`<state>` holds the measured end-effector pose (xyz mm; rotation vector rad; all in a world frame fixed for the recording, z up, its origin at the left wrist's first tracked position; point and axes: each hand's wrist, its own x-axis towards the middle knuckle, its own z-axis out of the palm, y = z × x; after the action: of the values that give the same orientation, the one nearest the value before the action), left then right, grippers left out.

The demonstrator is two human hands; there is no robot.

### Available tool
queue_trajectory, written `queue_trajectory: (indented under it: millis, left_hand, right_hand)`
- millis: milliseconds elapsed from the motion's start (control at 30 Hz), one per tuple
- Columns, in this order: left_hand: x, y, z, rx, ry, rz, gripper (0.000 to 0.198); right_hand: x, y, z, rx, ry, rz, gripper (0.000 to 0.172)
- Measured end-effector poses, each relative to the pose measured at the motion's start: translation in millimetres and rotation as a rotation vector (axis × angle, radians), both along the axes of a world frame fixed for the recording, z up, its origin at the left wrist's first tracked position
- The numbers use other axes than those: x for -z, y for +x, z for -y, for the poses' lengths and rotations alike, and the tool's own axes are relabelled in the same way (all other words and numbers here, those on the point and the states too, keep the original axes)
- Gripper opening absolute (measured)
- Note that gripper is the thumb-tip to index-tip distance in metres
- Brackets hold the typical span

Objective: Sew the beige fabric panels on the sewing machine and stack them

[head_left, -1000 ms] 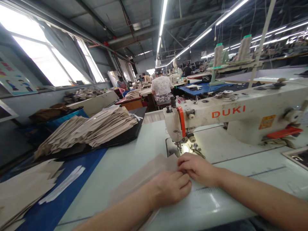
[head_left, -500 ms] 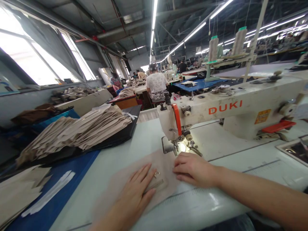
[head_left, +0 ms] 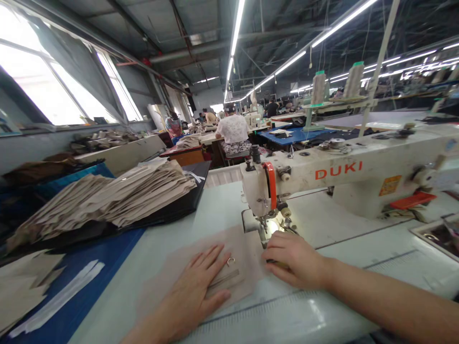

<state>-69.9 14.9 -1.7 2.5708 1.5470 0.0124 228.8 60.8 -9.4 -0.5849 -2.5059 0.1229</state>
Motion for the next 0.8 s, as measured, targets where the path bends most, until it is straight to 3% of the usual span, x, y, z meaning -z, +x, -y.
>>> queue_trajectory:
  millis: [167,300,367,500,600,700,800]
  left_hand:
    - [-11.0,12.3,9.7,-0.051,-0.043,0.032,0.073]
    - [-9.0,1.4,20.2,-0.051,0.144,0.101,0.057]
    - [-7.1,-25.7,23.1,-0.135,0.285,0.14,0.042]
    - [-14.5,-117.1,28.6,-0.618,0.461,0.087,0.035]
    - [-24.3,-180.0,36.4,-0.814,0.493,0.039,0.032]
    - [-24.3,-209.8,47.6,-0.89,0.467,0.016,0.025]
    - [-15.5,-214.2,54.6,-0.917,0.459,0.016,0.028]
  right_hand:
    - [-1.6,-2.5,9.1,-0.11,-0.093,0.036,0.023]
    - [4.5,0.3,9.3,-0.101,-0.144,0.091,0.027]
    - [7.7,1.7,7.0,-0.115,-0.136,0.092,0.026]
    - [11.9,3.9,2.8,-0.103,-0.105,0.066,0.024]
    - [17.9,6.2,-1.3,-0.068,-0.072,0.038,0.021]
    - [27.3,8.8,-5.6,-0.033,-0.049,-0.013,0.021]
    - [33.3,10.5,-7.6,-0.024,-0.05,-0.049,0.021]
